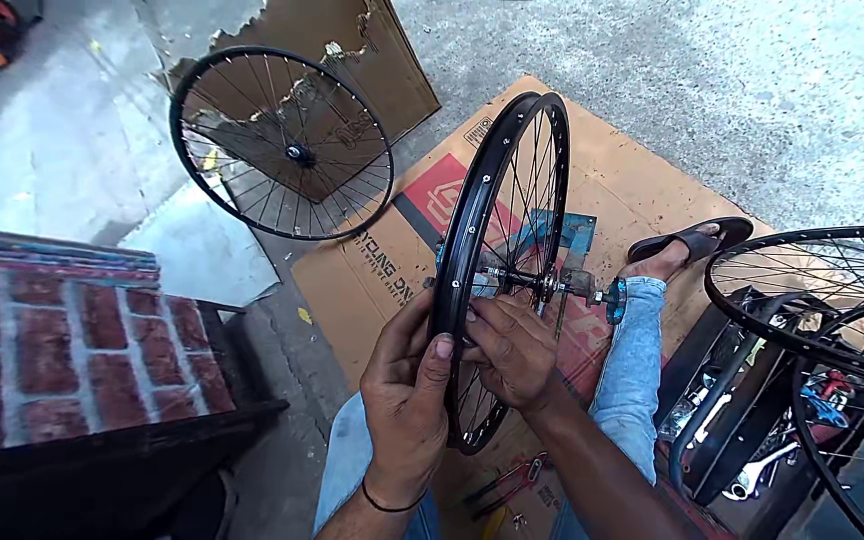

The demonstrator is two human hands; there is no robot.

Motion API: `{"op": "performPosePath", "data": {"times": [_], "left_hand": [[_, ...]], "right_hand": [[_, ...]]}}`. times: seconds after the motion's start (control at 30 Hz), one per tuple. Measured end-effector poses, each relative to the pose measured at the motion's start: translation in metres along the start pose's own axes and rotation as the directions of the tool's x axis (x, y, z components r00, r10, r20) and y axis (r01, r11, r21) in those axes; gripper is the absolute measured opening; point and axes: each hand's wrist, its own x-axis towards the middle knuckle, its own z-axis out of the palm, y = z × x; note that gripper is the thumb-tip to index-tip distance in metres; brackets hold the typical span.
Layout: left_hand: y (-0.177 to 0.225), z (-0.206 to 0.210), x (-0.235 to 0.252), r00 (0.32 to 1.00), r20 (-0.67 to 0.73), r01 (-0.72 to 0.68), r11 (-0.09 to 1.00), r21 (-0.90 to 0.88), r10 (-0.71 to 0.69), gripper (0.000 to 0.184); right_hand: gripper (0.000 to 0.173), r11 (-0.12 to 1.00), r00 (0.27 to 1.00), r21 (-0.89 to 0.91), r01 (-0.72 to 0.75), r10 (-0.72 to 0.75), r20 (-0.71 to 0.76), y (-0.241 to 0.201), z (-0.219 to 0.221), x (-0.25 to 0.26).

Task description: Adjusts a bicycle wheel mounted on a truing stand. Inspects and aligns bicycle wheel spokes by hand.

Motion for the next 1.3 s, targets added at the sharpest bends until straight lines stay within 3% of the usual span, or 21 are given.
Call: {"op": "performPosePath", "data": {"times": [0.23,0.4,0.53,0.6,0.67,0.73,0.83,0.93,1.0,1.03,1.1,1.17,1.3], "left_hand": [[0.008,0.005,0.006,0.999,-0.033,0.021,1.000,0.000,-0.021,0.049],[0.018,0.010,0.004,0.998,-0.024,0.054,0.997,0.054,-0.052,0.057],[0.013,0.008,-0.008,0.999,0.018,0.028,0.998,0.060,-0.030,0.046],[0.013,0.008,-0.010,0.999,0.025,0.016,0.995,0.100,-0.019,0.036],[0.015,0.008,-0.007,0.999,0.031,0.010,0.990,0.142,-0.014,0.030],[0.015,0.007,0.004,1.000,0.023,-0.014,0.989,0.148,0.011,0.028],[0.015,-0.003,0.010,0.993,0.052,-0.117,0.957,0.266,0.107,0.024],[0.001,-0.033,-0.034,0.973,0.165,-0.225,0.808,0.544,0.160,0.029],[-0.028,-0.074,-0.091,0.947,0.321,-0.275,0.607,0.746,0.034,0.032],[-0.043,-0.095,-0.119,0.903,0.408,-0.309,0.452,0.837,-0.139,0.033],[-0.060,-0.122,-0.159,0.709,0.452,-0.398,0.221,0.890,-0.541,0.031],[-0.063,-0.125,-0.163,0.644,0.477,-0.457,0.199,0.867,-0.598,0.036],[-0.048,-0.117,-0.135,0.634,0.460,-0.416,0.228,0.880,-0.622,0.051]], "right_hand": [[0.022,0.997,0.990,0.067,0.030,-0.039,0.138,0.012,-0.015,0.025],[0.024,0.981,0.931,0.192,-0.037,-0.036,0.364,0.020,-0.038,0.054],[0.021,0.967,0.906,-0.027,0.253,-0.228,0.356,0.018,-0.044,0.045],[0.020,0.948,0.923,-0.167,0.272,-0.208,0.323,0.015,-0.046,0.035],[0.021,0.950,0.972,-0.276,0.146,-0.087,0.216,0.013,-0.049,0.019],[0.027,0.931,0.995,-0.357,-0.075,0.092,0.032,0.009,-0.055,0.004],[0.038,0.858,0.919,-0.339,-0.387,0.327,-0.221,-0.006,-0.068,-0.022],[0.037,0.769,0.846,-0.353,-0.533,0.497,-0.195,-0.032,-0.086,-0.054],[0.038,0.743,0.819,-0.345,-0.573,0.532,-0.214,-0.036,-0.093,-0.074],[0.038,0.734,0.809,-0.340,-0.588,0.543,-0.225,-0.036,-0.097,-0.083],[0.038,0.711,0.773,-0.304,-0.634,0.588,-0.236,-0.037,-0.104,-0.098],[0.038,0.671,0.723,-0.269,-0.691,0.637,-0.268,-0.034,-0.111,-0.107],[0.036,0.553,0.556,-0.117,-0.825,0.754,-0.351,-0.033,-0.119,-0.113]]}}
